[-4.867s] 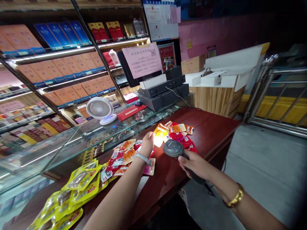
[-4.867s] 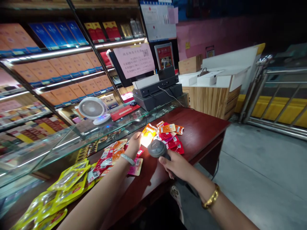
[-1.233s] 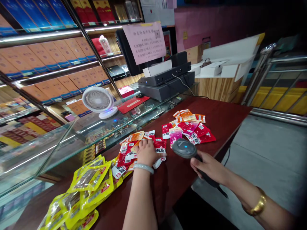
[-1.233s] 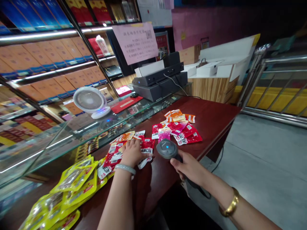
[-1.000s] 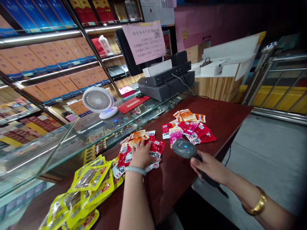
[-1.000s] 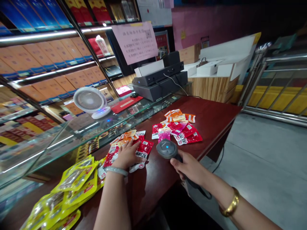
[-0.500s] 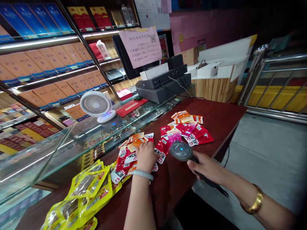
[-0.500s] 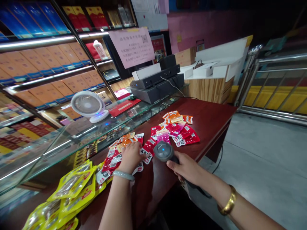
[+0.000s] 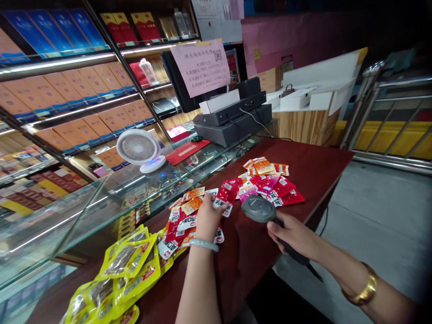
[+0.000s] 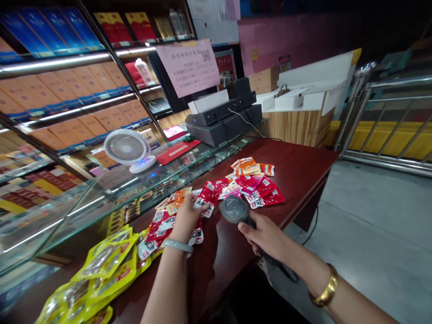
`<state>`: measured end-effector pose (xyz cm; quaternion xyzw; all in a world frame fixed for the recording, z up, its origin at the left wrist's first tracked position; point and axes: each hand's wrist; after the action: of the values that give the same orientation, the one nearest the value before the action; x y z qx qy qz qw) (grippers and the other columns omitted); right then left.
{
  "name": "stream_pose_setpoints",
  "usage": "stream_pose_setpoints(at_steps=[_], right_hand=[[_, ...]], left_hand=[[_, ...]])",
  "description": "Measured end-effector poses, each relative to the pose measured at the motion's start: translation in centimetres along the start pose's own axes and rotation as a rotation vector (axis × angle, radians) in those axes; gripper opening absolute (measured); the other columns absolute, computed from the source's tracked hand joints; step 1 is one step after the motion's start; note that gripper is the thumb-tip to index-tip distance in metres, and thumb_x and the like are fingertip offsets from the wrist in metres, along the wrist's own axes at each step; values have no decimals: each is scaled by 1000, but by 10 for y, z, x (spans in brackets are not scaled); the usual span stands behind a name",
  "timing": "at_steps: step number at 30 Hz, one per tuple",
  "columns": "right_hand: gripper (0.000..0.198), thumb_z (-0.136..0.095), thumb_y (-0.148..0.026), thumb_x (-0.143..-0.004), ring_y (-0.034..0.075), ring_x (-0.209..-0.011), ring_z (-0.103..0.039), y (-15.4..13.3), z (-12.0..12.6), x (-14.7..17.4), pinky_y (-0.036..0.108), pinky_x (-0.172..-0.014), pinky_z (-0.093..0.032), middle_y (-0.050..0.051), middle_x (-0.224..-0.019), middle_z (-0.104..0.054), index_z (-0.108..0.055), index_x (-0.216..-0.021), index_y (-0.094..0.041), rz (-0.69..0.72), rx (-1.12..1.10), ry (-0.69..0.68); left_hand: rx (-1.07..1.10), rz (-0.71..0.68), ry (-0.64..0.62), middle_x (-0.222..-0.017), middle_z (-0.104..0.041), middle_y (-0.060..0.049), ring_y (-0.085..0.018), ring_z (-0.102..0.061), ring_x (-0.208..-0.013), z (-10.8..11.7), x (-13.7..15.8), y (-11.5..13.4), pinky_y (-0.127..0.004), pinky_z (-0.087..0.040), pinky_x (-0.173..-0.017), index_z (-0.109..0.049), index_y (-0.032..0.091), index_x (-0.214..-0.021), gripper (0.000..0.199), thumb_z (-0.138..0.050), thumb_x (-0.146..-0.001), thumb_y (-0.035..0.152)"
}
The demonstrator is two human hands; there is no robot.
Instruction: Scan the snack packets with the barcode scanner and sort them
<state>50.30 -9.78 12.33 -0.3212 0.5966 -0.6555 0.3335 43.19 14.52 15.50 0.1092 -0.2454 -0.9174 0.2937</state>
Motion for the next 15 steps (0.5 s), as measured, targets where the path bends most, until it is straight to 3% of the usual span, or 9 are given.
stream_pose_setpoints(at_steps=[3,6,9,12,15], right_hand=[[60,-50,-82,-80,10,-41,-46,2,0,1,23,-42,-39,-8,-55,-46,-46,-86,-22,-12,6,-5],[61,-49,-82,-81,10,-43,-47,-1,-1,2,23,-45,-39,-7,-56,-47,-47,-86,-22,1,28,-15],[64,-48,-85,-78,10,-43,-46,-3,-3,2,24,-45,-39,-7,-57,-47,-47,-85,-22,-2,39,-25],[66,-48,-87,-76,10,-42,-45,-4,-3,2,24,-44,-38,-7,-57,-47,-47,-84,-22,-14,39,-23],[66,-49,-87,-75,10,-42,-45,-3,-1,2,23,-44,-37,-7,-56,-47,-46,-82,-22,-15,34,-24]], left_hand=[[99,-178,-28,-130,-64,-15,-23,-63,-118,-15,-4,2,-35,-46,-98,-46,19,-134,55,-68,-85,32],[-168,-233,-32,-151,-45,-22,-31,-41,-142,-20,-2,2,-46,-31,-116,-37,13,-147,74,-67,-85,40],[-443,-159,-74,-154,-38,-27,-36,-31,-147,-15,4,0,-56,-20,-119,-36,8,-150,77,-58,-89,51],[-514,-181,-148,-153,-40,-26,-35,-33,-146,-8,12,4,-57,-17,-119,-38,10,-149,75,-52,-91,56],[-473,-264,-189,-137,-60,-19,-32,-52,-132,0,18,13,-53,-24,-118,-50,19,-142,62,-51,-92,55]])
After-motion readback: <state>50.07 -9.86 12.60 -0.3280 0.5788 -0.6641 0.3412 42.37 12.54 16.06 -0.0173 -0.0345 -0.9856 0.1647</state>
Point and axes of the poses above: each hand's wrist, its own x-axis away from the middle knuckle, its own z-axis out of the back of the hand, y = z × x
